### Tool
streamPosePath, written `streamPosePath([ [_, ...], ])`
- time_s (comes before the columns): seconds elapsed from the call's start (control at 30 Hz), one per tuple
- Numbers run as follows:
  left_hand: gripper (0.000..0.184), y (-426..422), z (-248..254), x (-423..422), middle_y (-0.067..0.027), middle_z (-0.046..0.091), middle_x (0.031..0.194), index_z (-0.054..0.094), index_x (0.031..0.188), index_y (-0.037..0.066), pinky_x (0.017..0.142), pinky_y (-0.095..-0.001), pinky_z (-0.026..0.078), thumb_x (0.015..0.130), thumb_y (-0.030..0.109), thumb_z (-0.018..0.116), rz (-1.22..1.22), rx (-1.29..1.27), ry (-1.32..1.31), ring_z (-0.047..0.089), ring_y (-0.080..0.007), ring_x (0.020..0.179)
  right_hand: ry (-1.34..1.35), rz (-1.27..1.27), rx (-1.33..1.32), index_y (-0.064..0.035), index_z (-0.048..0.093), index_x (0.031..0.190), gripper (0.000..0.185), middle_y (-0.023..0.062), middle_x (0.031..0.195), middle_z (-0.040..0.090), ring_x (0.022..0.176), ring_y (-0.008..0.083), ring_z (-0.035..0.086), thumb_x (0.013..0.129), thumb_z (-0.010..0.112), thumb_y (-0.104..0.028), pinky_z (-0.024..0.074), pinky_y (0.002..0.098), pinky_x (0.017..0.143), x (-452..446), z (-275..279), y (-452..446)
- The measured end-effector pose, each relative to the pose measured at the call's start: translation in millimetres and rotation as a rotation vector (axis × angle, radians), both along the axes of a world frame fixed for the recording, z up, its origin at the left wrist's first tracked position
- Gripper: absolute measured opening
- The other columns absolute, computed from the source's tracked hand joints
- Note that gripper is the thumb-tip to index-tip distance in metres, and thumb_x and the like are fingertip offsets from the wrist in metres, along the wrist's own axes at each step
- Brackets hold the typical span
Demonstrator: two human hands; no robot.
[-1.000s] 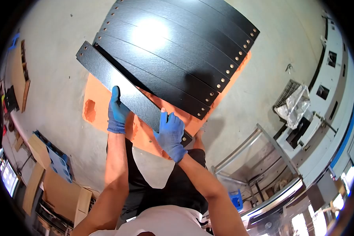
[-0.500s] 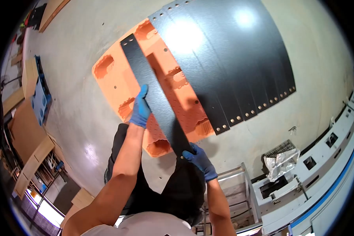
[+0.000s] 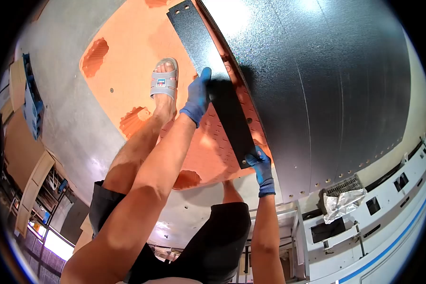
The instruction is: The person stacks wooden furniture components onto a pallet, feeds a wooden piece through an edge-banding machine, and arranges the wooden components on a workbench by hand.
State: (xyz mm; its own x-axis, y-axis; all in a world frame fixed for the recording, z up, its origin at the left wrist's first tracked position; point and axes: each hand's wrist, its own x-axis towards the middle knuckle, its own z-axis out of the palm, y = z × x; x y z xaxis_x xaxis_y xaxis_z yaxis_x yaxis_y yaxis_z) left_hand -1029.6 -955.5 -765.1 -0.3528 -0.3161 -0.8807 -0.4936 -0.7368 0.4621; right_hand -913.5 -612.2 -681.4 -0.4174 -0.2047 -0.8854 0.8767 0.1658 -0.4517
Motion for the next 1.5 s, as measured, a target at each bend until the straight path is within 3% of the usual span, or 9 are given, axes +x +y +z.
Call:
streamPosePath([
  [0.13,0.044,12,4,-12,-0.0027,0.067,0.09,0.073,0.103,0.0,0.066,-0.0308,0.048,0.092,0.043,0.074,-0.091,-0.482,-0.033,0.057,-0.0128,0.076,0.054,-0.129,0.001,-0.0009,0.064,0.134,0.044,0.0023,0.122,0.069,0.105,0.0115,0.066,0.091,0.071,0.008,0.0546,0.027,0.094,1,-15,-9],
  [0.23,0.06,3,-2,-12,-0.0257,0.073,0.102,0.073,0.109,0.0,0.091,-0.0465,0.051,0.09,0.056,0.064,-0.228,-0.579,-0.074,0.068,-0.041,0.096,0.181,-0.048,0.029,-0.001,0.064,0.134,0.044,0.0021,0.123,0.069,0.107,0.0121,0.066,0.091,0.07,0.008,0.0545,0.0266,0.094,6,-26,-10],
  [0.33,0.059,1,10,-19,-0.029,0.071,0.104,0.073,0.106,-0.001,0.091,-0.0483,0.05,0.091,0.055,0.058,-0.346,-0.608,-0.103,0.066,-0.0459,0.098,0.149,-0.075,-0.033,-0.0003,0.063,0.134,0.043,0.0016,0.123,0.069,0.109,0.0127,0.065,0.092,0.069,0.007,0.0539,0.0265,0.095,7,-30,-9],
  [0.63,0.055,4,20,-42,-0.0273,0.073,0.092,0.07,0.107,-0.003,0.091,-0.0476,0.052,0.093,0.046,0.05,-0.518,-0.731,-0.121,0.071,-0.0424,0.094,-0.004,-0.564,-0.071,-0.0052,0.06,0.139,0.033,0.0024,0.12,0.067,0.104,0.0146,0.066,0.106,0.059,-0.012,0.0542,0.0274,0.091,30,-34,14],
  [0.67,0.055,3,22,-45,-0.0265,0.073,0.088,0.07,0.107,-0.004,0.089,-0.0468,0.053,0.092,0.046,0.05,-0.542,-0.651,-0.153,0.072,-0.0416,0.089,-0.095,-0.757,-0.469,-0.0058,0.063,0.128,0.025,0.0038,0.112,0.067,0.098,0.017,0.066,0.108,0.058,-0.021,0.0551,0.03,0.089,39,-45,30],
  [0.9,0.052,5,-15,-50,-0.0257,0.073,0.09,0.069,0.104,-0.006,0.086,-0.0449,0.054,0.086,0.041,0.057,-0.431,-0.427,-0.262,0.071,-0.0389,0.084,-0.177,-0.781,-0.1,-0.0114,0.064,0.117,0.021,0.0033,0.11,0.07,0.109,0.0218,0.071,0.107,0.059,-0.03,0.0585,0.0419,0.094,71,-31,11],
  [1.07,0.024,-4,-57,-39,-0.0037,0.057,0.067,0.064,0.079,0.007,0.052,-0.0355,0.046,0.084,0.029,0.072,-0.257,-0.347,-0.113,0.056,-0.0194,0.058,-0.223,-0.788,-0.104,-0.0125,0.064,0.121,0.025,0.0029,0.11,0.07,0.101,0.02,0.07,0.106,0.061,-0.032,0.0583,0.0399,0.092,35,-52,-4],
  [1.33,0.053,10,-47,-44,-0.0109,0.065,0.075,0.069,0.09,-0.005,0.071,-0.0337,0.054,0.087,0.047,0.063,-0.549,-0.798,-0.304,0.064,-0.0236,0.07,-0.192,-0.551,0.221,-0.0173,0.067,0.111,0.022,0.0008,0.089,0.07,0.075,0.0199,0.067,0.099,0.071,-0.036,0.0545,0.0384,0.071,26,-89,-2],
  [1.5,0.053,-11,-40,-36,-0.0109,0.066,0.08,0.069,0.091,0.001,0.067,-0.039,0.056,0.083,0.053,0.067,-0.502,-0.557,-0.163,0.065,-0.024,0.073,-0.18,-0.608,0.157,-0.0163,0.065,0.105,0.018,0.0007,0.094,0.067,0.082,0.0169,0.066,0.102,0.067,-0.034,0.0532,0.0355,0.072,18,-53,-8],
])
